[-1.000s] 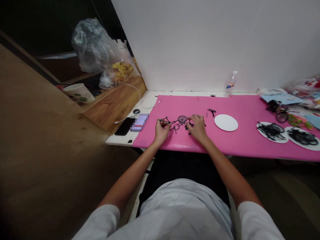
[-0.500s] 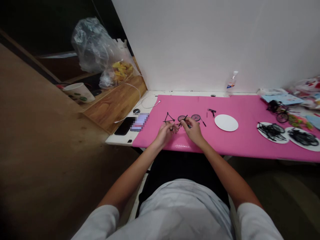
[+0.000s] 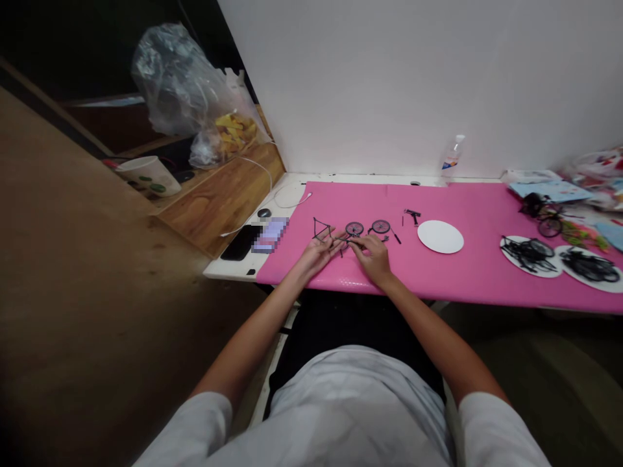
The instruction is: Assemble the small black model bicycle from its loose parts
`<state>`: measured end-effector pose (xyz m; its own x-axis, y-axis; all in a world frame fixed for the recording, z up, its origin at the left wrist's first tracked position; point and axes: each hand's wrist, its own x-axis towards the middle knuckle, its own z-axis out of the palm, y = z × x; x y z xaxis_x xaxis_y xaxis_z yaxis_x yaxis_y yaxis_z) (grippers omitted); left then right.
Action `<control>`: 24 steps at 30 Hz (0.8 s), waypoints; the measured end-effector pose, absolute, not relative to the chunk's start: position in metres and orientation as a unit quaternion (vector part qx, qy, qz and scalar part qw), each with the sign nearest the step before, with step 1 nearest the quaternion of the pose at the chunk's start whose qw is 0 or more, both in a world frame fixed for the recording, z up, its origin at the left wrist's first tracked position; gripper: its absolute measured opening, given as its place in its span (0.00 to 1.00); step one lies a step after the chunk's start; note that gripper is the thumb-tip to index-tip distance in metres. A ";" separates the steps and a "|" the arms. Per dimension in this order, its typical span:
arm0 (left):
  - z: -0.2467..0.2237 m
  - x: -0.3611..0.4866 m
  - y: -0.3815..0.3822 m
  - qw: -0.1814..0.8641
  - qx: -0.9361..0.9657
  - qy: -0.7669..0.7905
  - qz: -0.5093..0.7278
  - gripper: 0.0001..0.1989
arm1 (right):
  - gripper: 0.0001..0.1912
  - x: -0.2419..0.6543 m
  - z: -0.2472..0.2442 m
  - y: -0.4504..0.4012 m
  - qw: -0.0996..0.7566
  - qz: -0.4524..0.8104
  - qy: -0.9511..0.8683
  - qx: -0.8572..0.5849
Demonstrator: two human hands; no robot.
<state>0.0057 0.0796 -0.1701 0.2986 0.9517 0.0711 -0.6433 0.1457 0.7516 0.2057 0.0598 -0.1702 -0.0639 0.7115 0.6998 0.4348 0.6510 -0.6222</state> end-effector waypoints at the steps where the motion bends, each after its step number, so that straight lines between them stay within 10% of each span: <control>1: -0.171 0.004 0.080 0.728 0.355 0.221 0.543 0.26 | 0.11 0.206 -0.171 0.060 0.548 0.119 -0.724 -0.402; 24: -0.178 0.007 0.080 0.726 0.392 0.239 0.512 0.28 | 0.13 0.206 -0.173 0.064 0.475 0.084 -0.775 -0.409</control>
